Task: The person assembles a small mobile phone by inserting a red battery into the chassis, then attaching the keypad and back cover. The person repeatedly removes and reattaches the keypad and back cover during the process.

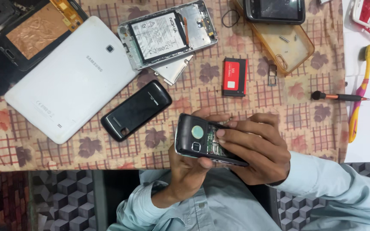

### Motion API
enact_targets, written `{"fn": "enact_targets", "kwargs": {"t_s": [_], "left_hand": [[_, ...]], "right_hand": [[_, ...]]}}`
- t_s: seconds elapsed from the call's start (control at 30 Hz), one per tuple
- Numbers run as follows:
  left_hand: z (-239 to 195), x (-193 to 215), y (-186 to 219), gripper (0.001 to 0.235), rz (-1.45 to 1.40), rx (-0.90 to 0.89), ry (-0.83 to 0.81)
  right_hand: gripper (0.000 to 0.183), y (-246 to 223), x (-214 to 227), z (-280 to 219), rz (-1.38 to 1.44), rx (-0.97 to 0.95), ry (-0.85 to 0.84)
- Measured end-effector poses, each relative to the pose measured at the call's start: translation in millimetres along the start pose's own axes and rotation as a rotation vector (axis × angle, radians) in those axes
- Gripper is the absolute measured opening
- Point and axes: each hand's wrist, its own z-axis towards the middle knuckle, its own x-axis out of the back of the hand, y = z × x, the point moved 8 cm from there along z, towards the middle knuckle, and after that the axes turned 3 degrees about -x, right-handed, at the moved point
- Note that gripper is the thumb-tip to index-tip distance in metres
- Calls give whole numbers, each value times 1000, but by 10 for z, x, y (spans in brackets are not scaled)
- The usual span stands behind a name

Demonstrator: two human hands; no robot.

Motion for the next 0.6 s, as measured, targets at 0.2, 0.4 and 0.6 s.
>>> {"fn": "enact_targets", "kwargs": {"t_s": [0.2, 0.4, 0.6], "left_hand": [[-33, -50, -74, 85, -30, 27, -71], [-46, 1, -20, 83, 48, 14, -65], [-34, -36, 14, 82, 56, 32, -118]], "right_hand": [[43, -26, -5, -51, -18, 49, 36], [49, -83, -35, 2, -46, 157, -72], [48, -140, 14, 58, -80, 214, -193]]}}
